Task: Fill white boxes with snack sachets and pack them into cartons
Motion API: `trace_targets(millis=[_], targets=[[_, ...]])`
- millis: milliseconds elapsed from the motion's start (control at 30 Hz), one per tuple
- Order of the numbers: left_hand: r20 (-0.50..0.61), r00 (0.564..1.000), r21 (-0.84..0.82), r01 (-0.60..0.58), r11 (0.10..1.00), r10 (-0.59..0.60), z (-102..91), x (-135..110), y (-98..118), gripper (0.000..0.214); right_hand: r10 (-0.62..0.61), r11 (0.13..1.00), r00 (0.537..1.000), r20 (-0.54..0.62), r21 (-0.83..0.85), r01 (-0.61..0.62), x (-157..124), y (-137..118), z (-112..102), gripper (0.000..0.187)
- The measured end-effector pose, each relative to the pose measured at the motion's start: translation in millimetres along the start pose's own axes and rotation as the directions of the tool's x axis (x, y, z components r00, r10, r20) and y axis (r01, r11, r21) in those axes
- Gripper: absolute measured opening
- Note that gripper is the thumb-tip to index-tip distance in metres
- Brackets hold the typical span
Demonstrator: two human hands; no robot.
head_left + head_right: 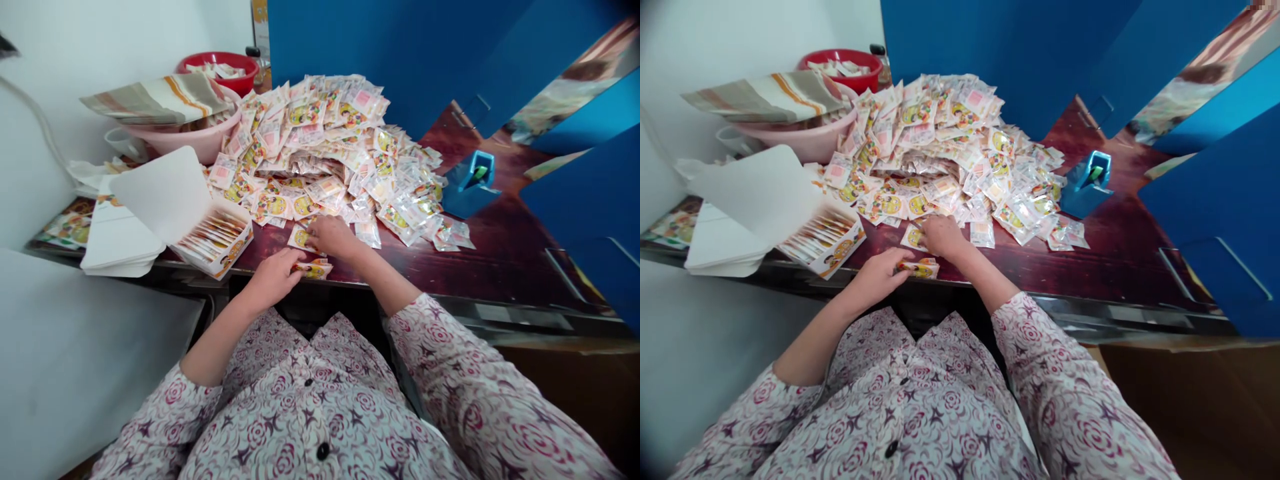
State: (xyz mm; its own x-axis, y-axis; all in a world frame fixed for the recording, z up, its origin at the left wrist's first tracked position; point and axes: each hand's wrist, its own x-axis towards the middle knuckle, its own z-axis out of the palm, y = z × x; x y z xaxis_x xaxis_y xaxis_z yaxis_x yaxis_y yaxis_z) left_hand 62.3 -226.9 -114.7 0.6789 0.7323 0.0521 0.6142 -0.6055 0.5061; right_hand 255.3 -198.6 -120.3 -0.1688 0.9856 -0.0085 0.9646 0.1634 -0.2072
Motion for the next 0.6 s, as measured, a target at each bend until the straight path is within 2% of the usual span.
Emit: trace_targets(millis=[67, 133, 267, 333, 433, 467, 533, 600], targets=[[0.014, 1.000, 0.001, 0.019, 1.000, -0.019, -0.7, 0.9, 0.5, 0.014, 0.031, 0.994, 0.999, 0.011, 0.107, -0.032, 0.8, 1.0, 0.7, 0.009], [0.008, 1.000, 0.004, 0.019, 1.000, -0.019, -2.2, 2.0, 1.3, 0.008, 0.027, 0.977, 0.999, -0.026, 0.210, -0.021, -3.0, 3.9, 0.3, 0.005], [-0.146, 0.984, 0.026, -0.100, 0.995, 0.102, -3.5, 3.9, -0.8, 0.008, -0.012, 0.914, 0.997, -0.077, 0.405, 0.043, -23.4, 7.3, -4.5, 0.016], [-0.169, 0.971, 0.000, -0.170, 0.985, 0.168, -2.3, 5.7, -5.3, 0.010, -0.098, 0.859, 0.995, -0.025, 0.502, 0.097, -34.0, 6.6, -9.3, 0.020], [-0.107, 0.974, -0.141, -0.213, 0.967, 0.199, 1.6, 9.2, -14.5, 0.012, -0.284, 0.758, 0.955, 0.082, 0.629, 0.172, -36.5, 8.2, -16.8, 0.023], [-0.094, 0.975, -0.180, -0.216, 0.960, 0.201, 3.2, 10.3, -17.4, 0.014, -0.293, 0.743, 0.953, 0.078, 0.645, 0.176, -32.3, 11.1, -18.7, 0.025], [-0.111, 0.974, -0.213, -0.219, 0.952, 0.199, 6.6, 11.4, -21.5, 0.016, -0.162, 0.781, 0.986, -0.036, 0.606, 0.151, -16.4, 21.7, -20.9, 0.030], [-0.156, 0.969, -0.213, -0.225, 0.951, 0.194, 9.4, 11.2, -23.2, 0.017, 0.011, 0.883, 0.974, -0.224, 0.460, 0.096, 5.4, 37.2, -20.8, 0.038]])
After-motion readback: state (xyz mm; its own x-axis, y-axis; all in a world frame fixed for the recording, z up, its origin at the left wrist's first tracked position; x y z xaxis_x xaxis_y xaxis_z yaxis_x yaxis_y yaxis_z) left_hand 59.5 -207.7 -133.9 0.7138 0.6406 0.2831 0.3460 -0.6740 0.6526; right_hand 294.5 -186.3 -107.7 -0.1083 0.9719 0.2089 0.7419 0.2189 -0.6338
